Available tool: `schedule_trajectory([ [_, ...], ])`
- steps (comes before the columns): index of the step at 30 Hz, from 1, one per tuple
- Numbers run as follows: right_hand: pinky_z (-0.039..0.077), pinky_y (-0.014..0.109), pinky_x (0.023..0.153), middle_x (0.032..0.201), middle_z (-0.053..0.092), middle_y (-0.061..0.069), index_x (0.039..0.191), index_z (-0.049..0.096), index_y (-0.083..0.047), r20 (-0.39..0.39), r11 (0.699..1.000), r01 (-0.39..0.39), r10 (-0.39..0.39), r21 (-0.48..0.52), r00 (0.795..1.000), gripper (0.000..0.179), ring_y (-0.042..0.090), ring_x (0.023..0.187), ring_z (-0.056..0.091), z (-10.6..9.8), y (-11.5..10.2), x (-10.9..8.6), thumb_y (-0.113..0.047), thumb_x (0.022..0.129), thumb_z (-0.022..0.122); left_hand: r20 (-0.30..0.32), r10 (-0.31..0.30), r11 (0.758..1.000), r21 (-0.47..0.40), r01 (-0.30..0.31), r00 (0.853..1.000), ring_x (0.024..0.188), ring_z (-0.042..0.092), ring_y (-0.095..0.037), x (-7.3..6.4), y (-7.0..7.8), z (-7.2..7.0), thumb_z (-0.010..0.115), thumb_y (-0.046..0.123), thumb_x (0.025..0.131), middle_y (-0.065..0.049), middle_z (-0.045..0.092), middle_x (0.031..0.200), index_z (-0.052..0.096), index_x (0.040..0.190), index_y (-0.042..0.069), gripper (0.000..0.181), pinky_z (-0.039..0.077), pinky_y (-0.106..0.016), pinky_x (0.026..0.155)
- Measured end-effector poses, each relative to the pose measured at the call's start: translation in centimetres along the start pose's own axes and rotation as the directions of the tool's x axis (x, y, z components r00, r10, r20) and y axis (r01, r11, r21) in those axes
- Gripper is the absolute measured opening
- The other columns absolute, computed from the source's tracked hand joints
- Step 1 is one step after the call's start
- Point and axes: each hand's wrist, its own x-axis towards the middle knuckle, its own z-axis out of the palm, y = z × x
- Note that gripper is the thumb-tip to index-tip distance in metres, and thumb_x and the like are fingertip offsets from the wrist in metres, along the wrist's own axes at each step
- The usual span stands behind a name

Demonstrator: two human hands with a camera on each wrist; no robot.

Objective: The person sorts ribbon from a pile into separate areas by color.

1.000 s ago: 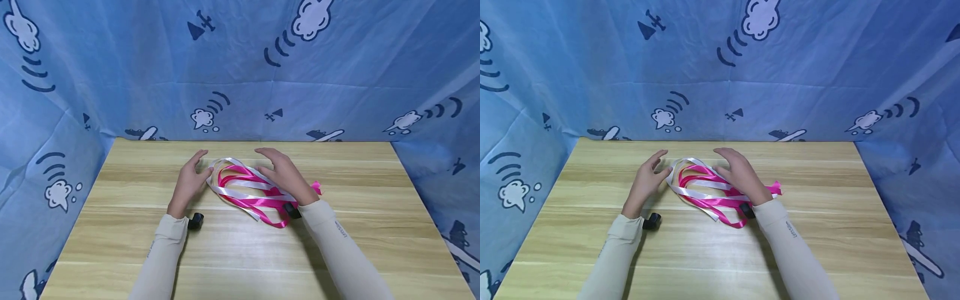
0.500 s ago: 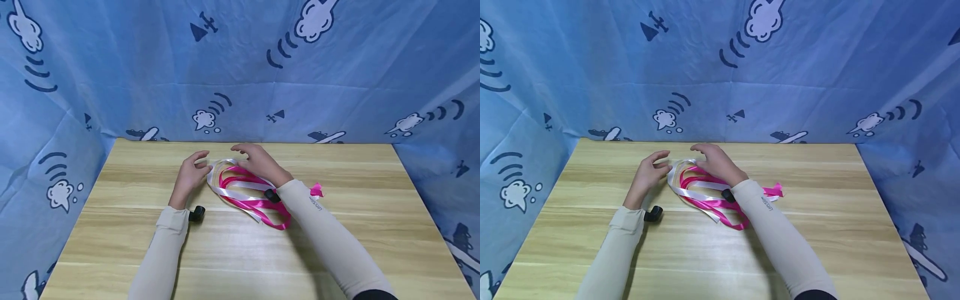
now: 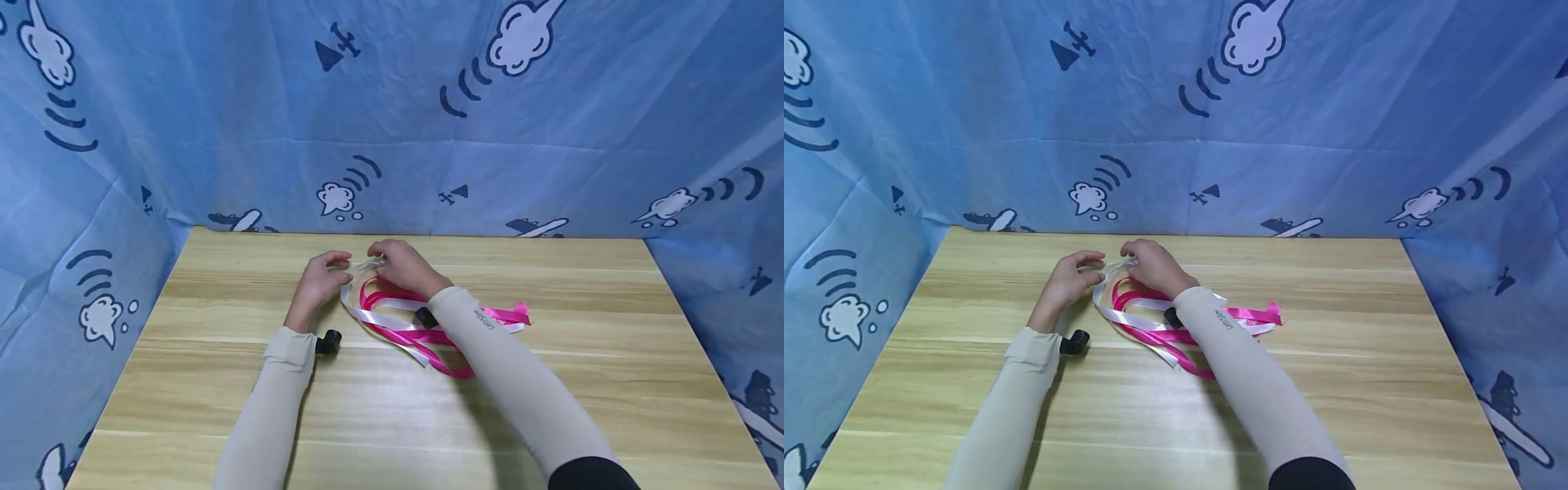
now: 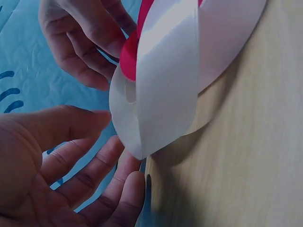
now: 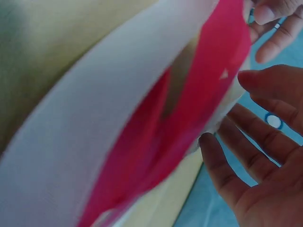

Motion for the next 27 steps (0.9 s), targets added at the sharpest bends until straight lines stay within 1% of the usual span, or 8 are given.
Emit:
schedule_trajectory([
  [3, 0.055, 0.043, 0.106, 0.126, 0.073, 0.015, 0.126, 0.072, -0.004, -0.001, 0.999, -0.008, 0.008, -0.036, 1.000, 0.032, 0.030, 0.115, 0.068, 0.4, 0.1, 0.2, -0.001, 0.094, 0.069, -0.003, 0.009, 1.000, -0.014, -0.009, 1.000, 0.121, 0.066, -0.035, 0.1, -0.1, 0.4, 0.064, -0.006, 0.091, -0.024, 0.068, 0.129, 0.065, 0.135, -0.003, 0.044, 0.053, -0.038, 0.102],
  [5, 0.054, 0.043, 0.106, 0.123, 0.073, 0.014, 0.123, 0.073, -0.004, 0.002, 0.999, -0.013, 0.013, -0.051, 1.000, 0.029, 0.030, 0.115, 0.068, 0.5, 0.1, 0.2, -0.001, 0.094, 0.069, -0.005, 0.014, 1.000, -0.005, -0.015, 1.000, 0.116, 0.067, -0.033, 0.2, -0.1, 0.6, 0.065, -0.008, 0.090, -0.024, 0.069, 0.125, 0.067, 0.132, -0.004, 0.042, 0.054, -0.032, 0.095],
  [9, 0.055, 0.043, 0.104, 0.116, 0.074, 0.013, 0.115, 0.074, -0.006, -0.004, 0.998, -0.009, 0.009, -0.066, 1.000, 0.023, 0.028, 0.110, 0.068, 0.9, 0.3, 0.2, 0.000, 0.094, 0.067, -0.003, 0.021, 0.999, 0.031, -0.021, 1.000, 0.104, 0.068, -0.027, 0.3, -0.2, 1.0, 0.064, -0.011, 0.090, -0.023, 0.072, 0.115, 0.072, 0.124, -0.003, 0.036, 0.052, -0.021, 0.081],
  [14, 0.056, 0.042, 0.095, 0.103, 0.074, 0.011, 0.104, 0.075, -0.006, -0.039, 0.999, 0.015, -0.017, -0.051, 0.999, 0.018, 0.026, 0.096, 0.065, 1.2, 0.4, 0.2, 0.002, 0.094, 0.062, -0.013, 0.018, 0.998, 0.061, -0.017, 1.000, 0.094, 0.065, -0.022, 0.3, -0.2, 1.1, 0.060, -0.012, 0.090, -0.019, 0.074, 0.105, 0.077, 0.113, -0.001, 0.030, 0.048, -0.018, 0.073],
  [19, 0.056, 0.039, 0.088, 0.097, 0.072, 0.010, 0.097, 0.074, -0.005, -0.096, 1.000, 0.017, -0.014, 0.025, 0.995, 0.019, 0.025, 0.091, 0.062, 1.0, 0.2, 0.0, 0.004, 0.094, 0.058, -0.017, 0.039, 0.998, 0.048, -0.038, 0.999, 0.088, 0.065, -0.018, 0.3, -0.5, 0.8, 0.060, -0.009, 0.092, -0.018, 0.076, 0.101, 0.079, 0.108, -0.001, 0.027, 0.048, -0.018, 0.072],
  [22, 0.054, 0.036, 0.084, 0.096, 0.072, 0.010, 0.096, 0.074, -0.005, -0.109, 0.994, -0.004, 0.016, 0.113, 0.994, 0.019, 0.025, 0.090, 0.060, 0.5, -0.1, -0.4, 0.005, 0.096, 0.058, -0.004, 0.040, 0.999, 0.035, -0.040, 0.999, 0.087, 0.063, -0.014, 0.4, -0.6, 0.6, 0.063, -0.005, 0.095, -0.017, 0.076, 0.106, 0.079, 0.109, 0.000, 0.022, 0.049, -0.018, 0.073],
  [24, 0.052, 0.034, 0.083, 0.098, 0.072, 0.011, 0.096, 0.074, -0.005, -0.111, 0.985, -0.025, 0.044, 0.168, 0.993, 0.019, 0.025, 0.090, 0.059, 0.2, -0.2, -0.6, 0.005, 0.097, 0.058, 0.012, 0.027, 1.000, 0.014, -0.027, 1.000, 0.088, 0.062, -0.014, 0.4, -0.4, 0.4, 0.063, -0.003, 0.097, -0.018, 0.075, 0.113, 0.079, 0.111, 0.000, 0.021, 0.050, -0.018, 0.072],
  [27, 0.053, 0.032, 0.083, 0.101, 0.074, 0.012, 0.097, 0.075, -0.004, -0.123, 0.972, -0.047, 0.078, 0.231, 0.989, 0.018, 0.024, 0.091, 0.060, -0.3, -0.2, -0.9, 0.004, 0.098, 0.059, 0.039, 0.002, 0.999, -0.045, 0.000, 0.999, 0.083, 0.063, -0.012, 0.4, -0.1, 0.2, 0.063, -0.002, 0.099, -0.020, 0.072, 0.119, 0.077, 0.114, -0.001, 0.021, 0.054, -0.017, 0.071],
])
